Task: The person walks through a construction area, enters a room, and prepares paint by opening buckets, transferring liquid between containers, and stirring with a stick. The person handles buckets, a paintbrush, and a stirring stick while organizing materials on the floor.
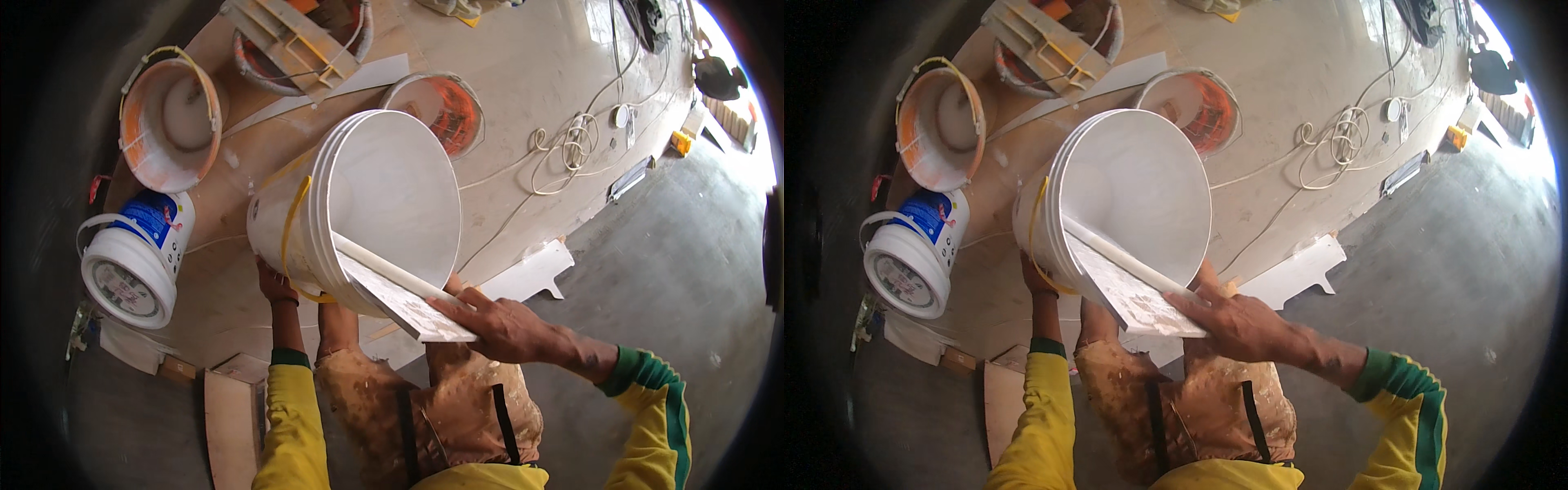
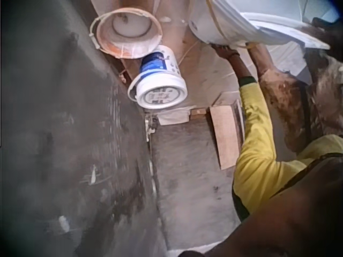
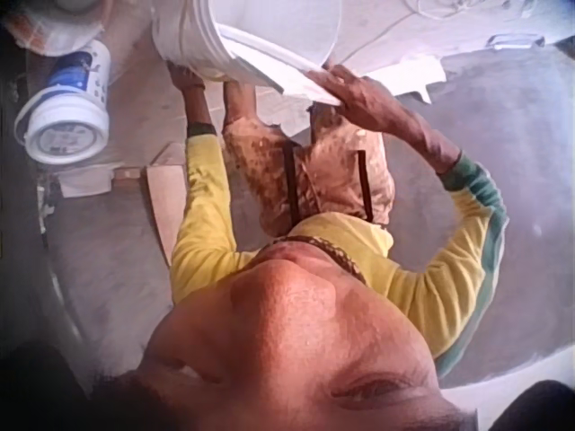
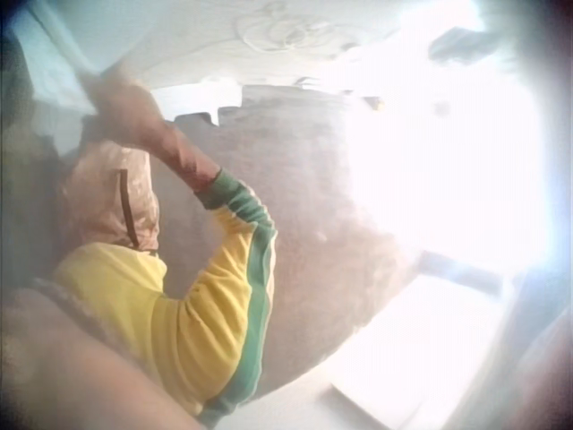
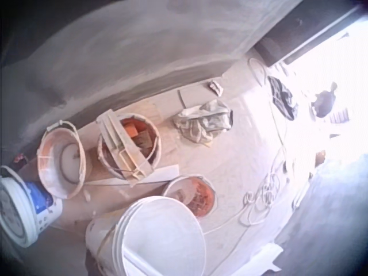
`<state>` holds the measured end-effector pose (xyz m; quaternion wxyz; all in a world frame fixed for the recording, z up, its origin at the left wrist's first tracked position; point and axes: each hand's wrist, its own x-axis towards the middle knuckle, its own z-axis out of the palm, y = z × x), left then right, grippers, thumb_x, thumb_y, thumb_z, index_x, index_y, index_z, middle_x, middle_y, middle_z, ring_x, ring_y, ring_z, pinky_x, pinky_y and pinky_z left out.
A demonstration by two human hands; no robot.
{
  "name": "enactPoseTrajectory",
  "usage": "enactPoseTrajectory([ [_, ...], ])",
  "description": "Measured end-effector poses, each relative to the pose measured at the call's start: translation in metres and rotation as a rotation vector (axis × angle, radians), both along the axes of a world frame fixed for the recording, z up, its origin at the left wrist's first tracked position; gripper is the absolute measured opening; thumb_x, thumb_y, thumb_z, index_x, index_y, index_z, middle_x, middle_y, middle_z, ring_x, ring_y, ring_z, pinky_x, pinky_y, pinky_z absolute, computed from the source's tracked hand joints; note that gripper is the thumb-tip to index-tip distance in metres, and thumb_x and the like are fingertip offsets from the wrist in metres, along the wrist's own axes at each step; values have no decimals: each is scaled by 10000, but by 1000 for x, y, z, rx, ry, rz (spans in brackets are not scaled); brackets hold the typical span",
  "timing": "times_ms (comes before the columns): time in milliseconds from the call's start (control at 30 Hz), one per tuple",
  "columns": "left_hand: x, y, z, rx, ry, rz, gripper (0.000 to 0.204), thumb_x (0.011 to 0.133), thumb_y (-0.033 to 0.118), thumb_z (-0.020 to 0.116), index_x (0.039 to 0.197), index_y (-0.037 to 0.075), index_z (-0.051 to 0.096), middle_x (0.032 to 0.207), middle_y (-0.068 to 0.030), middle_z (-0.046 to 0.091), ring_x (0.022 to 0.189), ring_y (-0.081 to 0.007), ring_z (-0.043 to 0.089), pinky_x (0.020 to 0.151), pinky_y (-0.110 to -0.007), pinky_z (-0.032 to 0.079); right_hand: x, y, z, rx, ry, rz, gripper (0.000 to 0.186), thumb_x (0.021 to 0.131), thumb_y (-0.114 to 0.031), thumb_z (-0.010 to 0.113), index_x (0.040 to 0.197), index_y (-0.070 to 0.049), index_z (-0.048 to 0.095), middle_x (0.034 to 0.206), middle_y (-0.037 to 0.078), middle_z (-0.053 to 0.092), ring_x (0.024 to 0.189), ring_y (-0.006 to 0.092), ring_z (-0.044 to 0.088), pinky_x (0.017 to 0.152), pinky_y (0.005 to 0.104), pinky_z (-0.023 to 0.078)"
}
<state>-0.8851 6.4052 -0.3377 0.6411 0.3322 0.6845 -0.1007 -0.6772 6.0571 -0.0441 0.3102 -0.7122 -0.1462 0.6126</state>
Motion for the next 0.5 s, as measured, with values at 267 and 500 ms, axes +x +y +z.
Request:
enactPoseTrajectory([
  [267, 19, -17, 37, 107, 174, -111, 670, 830, 575, 515, 1333, 142, 421, 1320, -48, 450, 1187, -214, 429, 975, -363, 332, 31, -54, -22, 106, 98, 20, 712, 762, -38, 533, 1393, -167, 231, 1163, 240, 423, 836, 417, 586, 697, 467, 496],
  [500, 29, -34, 58, 200, 223, -141, 713, 816, 612, 498, 1331, 125, 420, 1302, -49, 462, 1173, -196, 441, 981, -352, 328, 28, -82, -45, 132, 86, 26, 698, 786, -47, 518, 1408, -184, 232, 1072, 194, 477, 824, 383, 590, 707, 444, 497],
])
